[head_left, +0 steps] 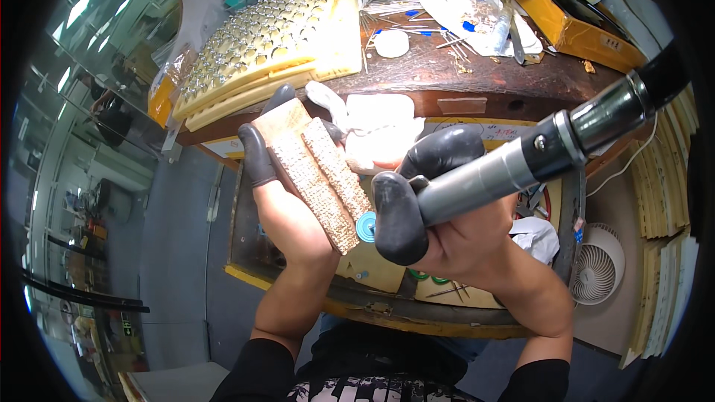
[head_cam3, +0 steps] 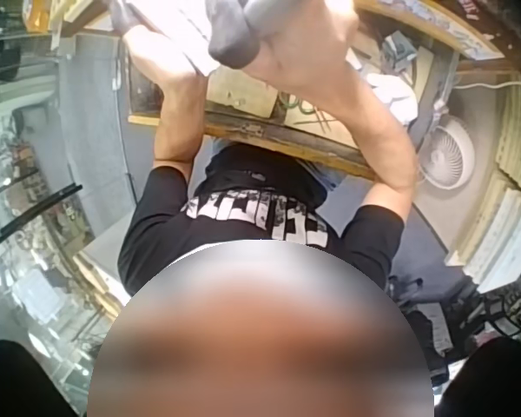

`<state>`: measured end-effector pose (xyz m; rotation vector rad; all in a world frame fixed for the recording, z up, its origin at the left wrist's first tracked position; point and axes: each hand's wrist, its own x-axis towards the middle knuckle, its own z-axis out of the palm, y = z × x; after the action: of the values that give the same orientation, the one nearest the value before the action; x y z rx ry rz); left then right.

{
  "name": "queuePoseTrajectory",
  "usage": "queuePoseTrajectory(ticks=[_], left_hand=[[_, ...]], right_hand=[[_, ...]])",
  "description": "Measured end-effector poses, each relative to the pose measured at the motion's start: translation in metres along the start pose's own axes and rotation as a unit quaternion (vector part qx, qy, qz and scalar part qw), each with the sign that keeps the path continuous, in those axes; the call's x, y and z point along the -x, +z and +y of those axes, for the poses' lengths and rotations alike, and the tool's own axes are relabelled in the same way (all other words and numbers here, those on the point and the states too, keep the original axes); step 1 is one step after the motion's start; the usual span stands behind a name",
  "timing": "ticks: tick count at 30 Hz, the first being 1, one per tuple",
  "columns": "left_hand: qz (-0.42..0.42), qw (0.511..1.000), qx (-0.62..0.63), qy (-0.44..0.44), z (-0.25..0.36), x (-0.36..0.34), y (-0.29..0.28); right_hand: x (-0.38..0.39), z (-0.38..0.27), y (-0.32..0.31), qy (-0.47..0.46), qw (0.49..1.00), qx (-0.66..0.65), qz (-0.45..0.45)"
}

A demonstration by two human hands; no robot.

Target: Polishing a jewelry component using a rotary tool.

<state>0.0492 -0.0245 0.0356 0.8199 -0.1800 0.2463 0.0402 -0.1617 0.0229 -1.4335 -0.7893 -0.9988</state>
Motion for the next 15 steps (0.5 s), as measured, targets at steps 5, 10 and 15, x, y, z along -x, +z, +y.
queuePoseTrajectory(ticks=[5, 10, 15], left_hand=[[0.006, 1.000, -0.008, 0.004, -0.0005, 0.0013, -0.0011], [0.054, 0.998, -0.007, 0.003, -0.0002, 0.0026, 0.0027], [0.057, 0.998, 0.000, -0.001, -0.0012, 0.0016, 0.0036]], right_hand=[[0.0018, 0.0022, 0.0024, -0.004, 1.000, -0.018, 0.009], [0.0023, -0.0023, -0.0009, 0.017, 1.000, -0.007, -0.007], [0.0007, -0.0035, -0.0014, 0.028, 1.000, 0.005, -0.004]])
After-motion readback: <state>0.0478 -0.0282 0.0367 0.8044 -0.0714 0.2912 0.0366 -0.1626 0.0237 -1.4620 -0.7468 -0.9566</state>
